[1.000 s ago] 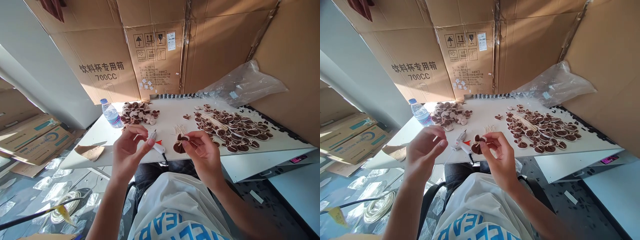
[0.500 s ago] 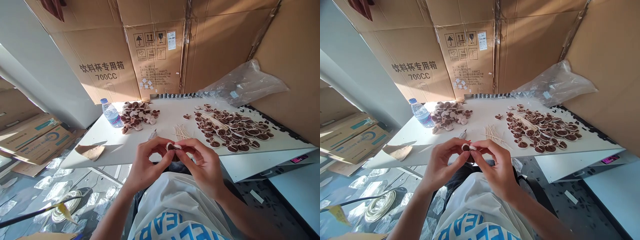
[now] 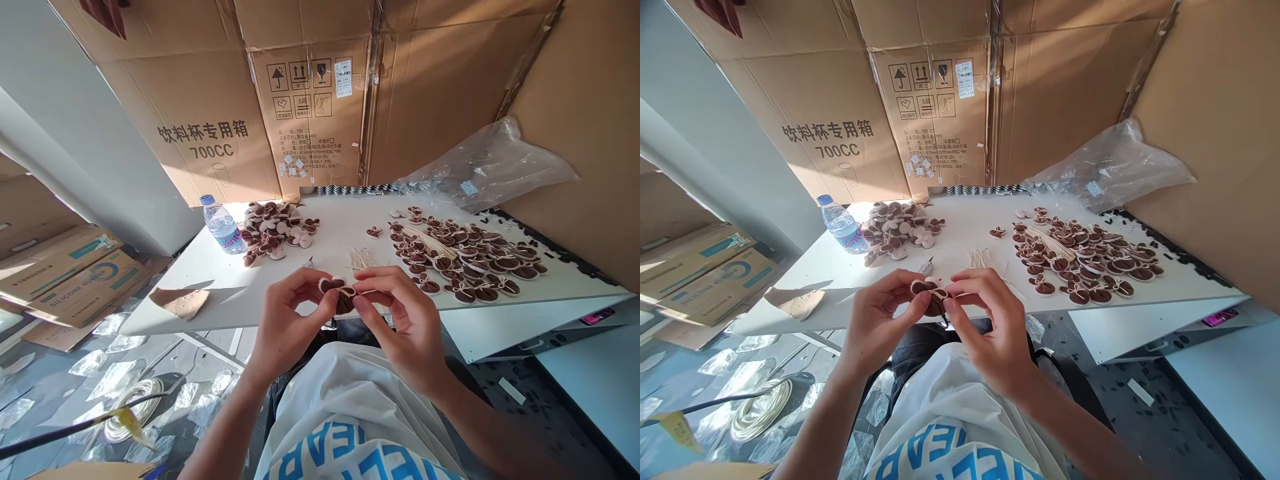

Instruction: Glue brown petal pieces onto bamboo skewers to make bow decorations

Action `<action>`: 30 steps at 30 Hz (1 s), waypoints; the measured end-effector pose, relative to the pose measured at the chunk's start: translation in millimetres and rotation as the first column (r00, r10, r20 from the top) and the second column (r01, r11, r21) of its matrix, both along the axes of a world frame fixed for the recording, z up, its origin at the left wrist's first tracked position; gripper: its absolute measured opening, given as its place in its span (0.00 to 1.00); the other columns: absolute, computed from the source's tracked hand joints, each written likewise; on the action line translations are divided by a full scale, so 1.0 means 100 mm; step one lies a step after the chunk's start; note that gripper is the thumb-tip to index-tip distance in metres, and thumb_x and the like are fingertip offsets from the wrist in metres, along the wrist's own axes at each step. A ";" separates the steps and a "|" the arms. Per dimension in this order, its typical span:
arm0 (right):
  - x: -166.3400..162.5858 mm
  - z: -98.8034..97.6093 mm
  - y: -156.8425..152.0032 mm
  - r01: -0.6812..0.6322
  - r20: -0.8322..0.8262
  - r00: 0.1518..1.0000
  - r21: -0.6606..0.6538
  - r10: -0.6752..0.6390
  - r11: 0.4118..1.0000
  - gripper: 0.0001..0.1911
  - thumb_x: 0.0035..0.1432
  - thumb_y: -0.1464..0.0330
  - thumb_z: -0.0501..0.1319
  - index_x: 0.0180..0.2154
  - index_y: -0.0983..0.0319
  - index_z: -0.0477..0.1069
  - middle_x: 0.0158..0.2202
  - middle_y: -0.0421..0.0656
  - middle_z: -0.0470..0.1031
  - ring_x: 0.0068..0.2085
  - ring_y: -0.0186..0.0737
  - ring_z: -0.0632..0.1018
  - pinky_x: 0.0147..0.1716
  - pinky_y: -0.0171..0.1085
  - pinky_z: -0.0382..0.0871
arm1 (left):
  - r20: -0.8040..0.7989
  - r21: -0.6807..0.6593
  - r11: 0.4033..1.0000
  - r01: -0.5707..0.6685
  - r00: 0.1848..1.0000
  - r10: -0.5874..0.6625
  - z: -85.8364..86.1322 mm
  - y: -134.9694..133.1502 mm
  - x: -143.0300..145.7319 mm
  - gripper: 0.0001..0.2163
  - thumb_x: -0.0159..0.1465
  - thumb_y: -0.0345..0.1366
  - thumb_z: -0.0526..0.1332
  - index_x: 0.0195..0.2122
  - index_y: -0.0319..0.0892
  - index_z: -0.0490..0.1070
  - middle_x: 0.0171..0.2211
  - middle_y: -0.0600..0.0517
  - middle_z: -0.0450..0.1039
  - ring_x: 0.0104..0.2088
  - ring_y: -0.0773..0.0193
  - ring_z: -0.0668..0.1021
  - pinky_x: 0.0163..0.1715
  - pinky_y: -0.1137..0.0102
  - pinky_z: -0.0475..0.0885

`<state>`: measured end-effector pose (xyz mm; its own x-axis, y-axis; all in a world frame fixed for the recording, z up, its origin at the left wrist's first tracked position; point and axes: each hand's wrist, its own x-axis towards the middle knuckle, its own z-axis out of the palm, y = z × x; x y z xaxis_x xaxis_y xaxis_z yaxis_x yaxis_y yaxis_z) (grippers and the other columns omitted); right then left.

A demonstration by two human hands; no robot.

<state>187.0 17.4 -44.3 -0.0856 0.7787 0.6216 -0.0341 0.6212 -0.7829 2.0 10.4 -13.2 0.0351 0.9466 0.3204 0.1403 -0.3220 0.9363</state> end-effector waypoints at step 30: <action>-0.06 -0.06 0.03 0.115 0.276 0.940 0.296 -0.200 0.948 0.10 0.69 0.78 0.62 0.46 0.58 0.71 0.50 0.48 0.71 0.60 0.47 0.77 0.60 0.48 0.76 | -0.096 -0.046 0.996 -0.076 0.993 0.071 -0.02 -0.05 0.08 0.05 0.67 0.35 0.68 0.41 0.40 0.83 0.34 0.51 0.82 0.35 0.64 0.83 0.40 0.71 0.83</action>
<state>181.3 20.4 -50.1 -0.1909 0.6019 0.7754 0.2905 0.7892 -0.5410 9.7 5.8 -14.8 -0.0073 0.9625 0.2713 0.2500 -0.2609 0.9324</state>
